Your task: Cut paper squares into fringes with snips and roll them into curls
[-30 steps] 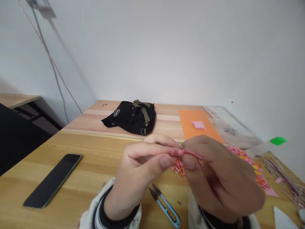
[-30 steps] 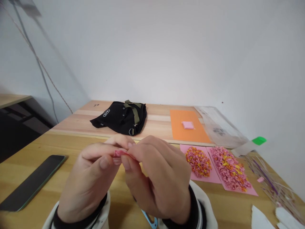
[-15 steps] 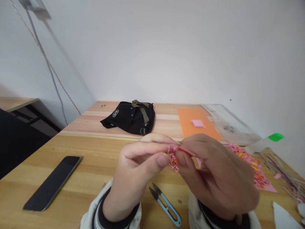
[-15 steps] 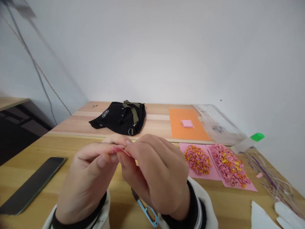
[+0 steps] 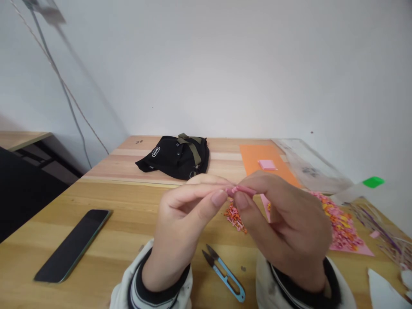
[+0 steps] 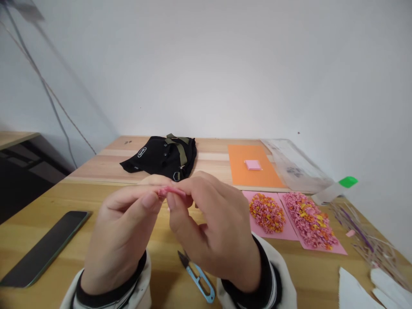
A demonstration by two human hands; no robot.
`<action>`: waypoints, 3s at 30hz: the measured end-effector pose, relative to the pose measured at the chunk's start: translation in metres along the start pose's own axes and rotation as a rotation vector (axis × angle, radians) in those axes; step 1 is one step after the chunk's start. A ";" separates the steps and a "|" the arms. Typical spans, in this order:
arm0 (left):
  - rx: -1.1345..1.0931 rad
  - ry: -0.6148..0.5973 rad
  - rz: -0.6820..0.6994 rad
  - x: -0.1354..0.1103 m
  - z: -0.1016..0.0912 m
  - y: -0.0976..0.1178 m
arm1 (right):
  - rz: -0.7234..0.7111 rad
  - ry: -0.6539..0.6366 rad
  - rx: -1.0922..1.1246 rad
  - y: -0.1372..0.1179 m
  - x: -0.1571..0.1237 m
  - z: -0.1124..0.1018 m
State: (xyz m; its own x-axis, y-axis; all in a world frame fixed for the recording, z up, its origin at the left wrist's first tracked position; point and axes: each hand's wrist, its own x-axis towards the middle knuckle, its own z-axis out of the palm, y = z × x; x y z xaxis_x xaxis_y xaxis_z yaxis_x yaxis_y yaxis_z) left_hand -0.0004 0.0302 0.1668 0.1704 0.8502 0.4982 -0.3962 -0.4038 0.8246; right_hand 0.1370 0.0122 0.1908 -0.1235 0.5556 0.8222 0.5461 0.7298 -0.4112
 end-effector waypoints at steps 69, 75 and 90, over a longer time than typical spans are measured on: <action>0.227 -0.029 0.231 -0.001 0.001 -0.001 | 0.251 -0.115 0.408 0.006 -0.005 -0.008; 0.201 -0.078 0.206 0.001 -0.001 0.001 | 0.226 -0.119 0.410 0.006 -0.006 -0.011; 0.416 -0.002 0.413 -0.004 0.000 0.005 | 0.156 -0.148 0.330 0.001 -0.003 -0.015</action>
State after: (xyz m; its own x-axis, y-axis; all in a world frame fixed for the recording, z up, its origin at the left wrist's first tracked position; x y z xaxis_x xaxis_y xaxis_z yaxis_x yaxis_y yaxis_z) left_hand -0.0028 0.0248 0.1693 0.0792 0.5934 0.8010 -0.0427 -0.8008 0.5974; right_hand 0.1506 0.0053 0.1940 -0.1908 0.7041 0.6840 0.2748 0.7073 -0.6513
